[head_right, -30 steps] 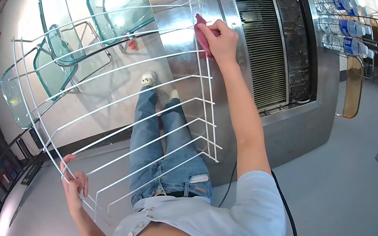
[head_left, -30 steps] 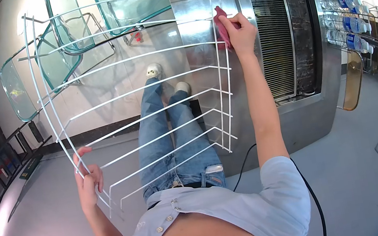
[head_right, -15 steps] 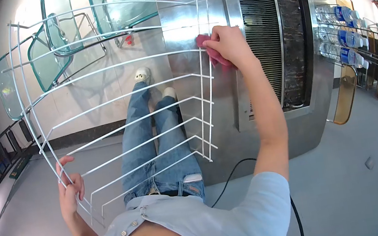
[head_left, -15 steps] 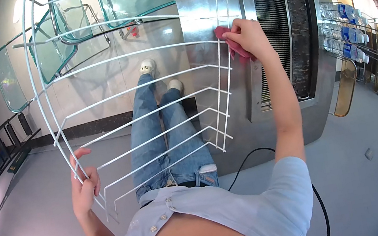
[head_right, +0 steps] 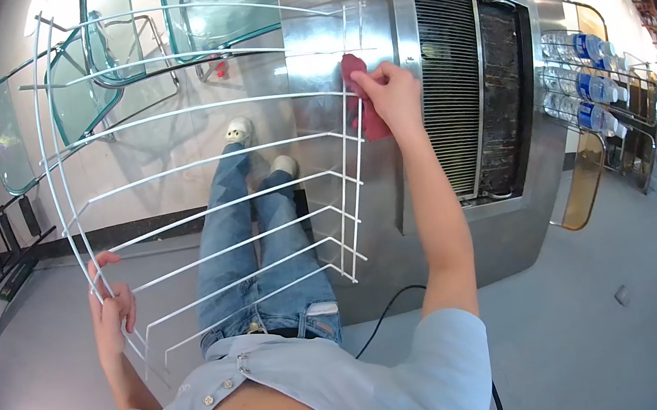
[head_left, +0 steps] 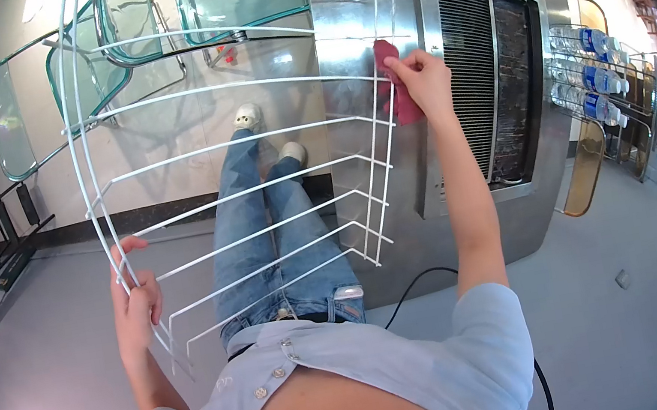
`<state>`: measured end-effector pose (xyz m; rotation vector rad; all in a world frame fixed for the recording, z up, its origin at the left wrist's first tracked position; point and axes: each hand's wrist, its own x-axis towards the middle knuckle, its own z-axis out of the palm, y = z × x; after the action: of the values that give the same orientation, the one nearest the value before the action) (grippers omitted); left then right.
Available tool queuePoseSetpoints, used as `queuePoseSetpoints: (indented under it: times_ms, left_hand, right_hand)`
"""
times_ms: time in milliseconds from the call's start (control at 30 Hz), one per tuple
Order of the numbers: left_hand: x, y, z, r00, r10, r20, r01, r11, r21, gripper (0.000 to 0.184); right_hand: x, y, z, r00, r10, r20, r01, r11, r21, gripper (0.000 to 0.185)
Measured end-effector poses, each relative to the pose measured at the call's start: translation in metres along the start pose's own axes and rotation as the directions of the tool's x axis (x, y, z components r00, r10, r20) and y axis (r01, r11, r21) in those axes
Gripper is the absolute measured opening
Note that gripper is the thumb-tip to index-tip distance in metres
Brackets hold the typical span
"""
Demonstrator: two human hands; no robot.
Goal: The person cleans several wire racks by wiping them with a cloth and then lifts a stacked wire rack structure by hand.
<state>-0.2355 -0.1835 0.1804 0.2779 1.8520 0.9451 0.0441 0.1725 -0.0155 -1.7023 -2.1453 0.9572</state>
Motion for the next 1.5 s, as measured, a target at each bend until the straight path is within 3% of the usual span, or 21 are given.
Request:
queuePoseSetpoints:
  times_ms: [67,100,167,367,433,533,567,633,667,700,767,800,900,933,1033,1067,1300,1367,1400,1433,1500]
  left_hand:
    - [0.005,0.004,0.002,1.0,-0.014,0.002,0.014,1.0,-0.005,0.052]
    - [0.004,0.004,0.002,1.0,-0.013,0.014,0.013,1.0,0.008,0.053]
    - [0.002,0.004,0.003,1.0,-0.006,0.02,0.006,1.0,0.016,0.053]
    - [0.005,0.005,0.001,0.999,-0.013,0.046,0.012,1.0,0.014,0.056]
    - [0.006,0.005,0.0,0.995,0.019,0.099,-0.019,1.0,0.004,0.057]
    - [0.01,0.007,0.0,0.995,-0.017,0.098,0.014,0.999,0.034,0.058]
    - [0.011,0.007,0.0,0.995,-0.019,0.097,0.016,0.999,0.034,0.058]
    - [0.009,0.007,0.0,0.994,-0.013,0.105,0.009,0.999,0.032,0.056]
    - [0.008,0.007,0.0,0.994,-0.017,0.107,0.013,0.999,0.034,0.056]
    - [0.008,0.006,-0.001,0.995,-0.008,0.101,0.004,0.999,0.034,0.056]
    - [0.008,0.004,-0.002,0.996,0.002,0.092,-0.005,0.999,0.035,0.055]
    - [0.008,0.003,-0.002,0.997,-0.007,0.077,0.007,1.0,0.011,0.055]
    - [0.008,0.003,-0.003,0.997,-0.016,0.073,0.017,1.0,-0.003,0.055]
    - [0.008,0.003,-0.002,0.997,-0.015,0.075,0.014,1.0,0.008,0.055]
    - [0.007,0.001,-0.006,0.993,-0.011,0.118,0.009,1.0,0.024,0.056]
    - [0.006,0.001,-0.006,0.993,-0.007,0.122,0.004,1.0,0.024,0.056]
    - [-0.004,-0.006,-0.007,0.991,-0.075,0.115,0.072,0.997,0.027,0.057]
    - [-0.004,-0.011,-0.008,0.992,-0.014,0.127,0.012,1.0,0.015,0.056]
    - [-0.004,-0.011,-0.008,0.991,-0.014,0.131,0.012,1.0,0.016,0.056]
    - [-0.003,-0.01,-0.007,0.993,-0.02,0.112,0.02,1.0,-0.001,0.055]
    - [-0.003,-0.01,-0.004,0.995,-0.024,0.097,0.027,0.999,-0.021,0.054]
  right_hand:
    - [0.005,0.0,-0.015,0.975,0.025,0.221,-0.006,0.996,-0.085,0.029]
    - [0.007,-0.002,-0.023,0.975,0.03,0.219,-0.01,0.996,-0.093,0.029]
    - [0.011,-0.01,-0.036,0.884,-0.059,0.463,0.164,0.968,-0.19,0.027]
    - [0.026,-0.024,-0.064,0.8,-0.11,0.59,0.325,0.906,-0.271,0.021]
    - [0.038,-0.031,-0.082,0.838,0.131,0.53,0.138,0.888,-0.438,0.018]
    - [0.047,-0.04,-0.095,0.972,0.056,0.23,-0.02,0.988,-0.156,0.018]
    - [0.048,-0.04,-0.089,0.971,0.056,0.232,-0.019,0.988,-0.156,0.018]
    - [0.049,-0.034,-0.066,0.985,-0.138,0.102,0.141,0.99,-0.025,0.021]
    - [0.051,-0.023,-0.054,0.98,-0.047,0.193,0.075,0.987,-0.141,0.023]
    - [0.049,-0.014,-0.04,0.968,-0.13,0.213,0.171,0.967,-0.187,0.024]
    - [0.042,-0.004,-0.023,0.982,-0.165,0.093,0.182,0.955,-0.233,0.023]
    - [0.036,-0.002,-0.019,0.961,-0.274,-0.034,0.255,0.928,-0.273,0.023]
    - [0.031,0.012,-0.006,0.914,-0.345,-0.214,0.294,0.926,-0.236,0.023]
    - [0.033,0.014,0.0,0.901,-0.359,-0.244,0.277,0.909,-0.313,0.022]
    - [0.038,0.007,0.015,0.905,-0.156,-0.395,0.062,0.969,-0.24,0.022]
    - [0.039,0.0,0.019,0.891,-0.058,-0.451,0.01,0.994,-0.108,0.025]
    - [0.078,0.003,-0.011,0.877,-0.003,-0.481,0.151,0.951,0.269,0.026]
    - [0.094,-0.007,-0.035,0.926,-0.117,-0.359,0.272,0.866,0.42,0.023]
    - [0.095,-0.019,-0.043,0.912,-0.257,-0.32,0.352,0.89,0.29,0.02]
    - [0.098,-0.027,-0.044,0.938,-0.255,-0.235,0.302,0.934,0.191,0.019]
    - [0.089,-0.045,-0.039,0.997,-0.007,0.071,-0.008,0.978,0.209,0.02]
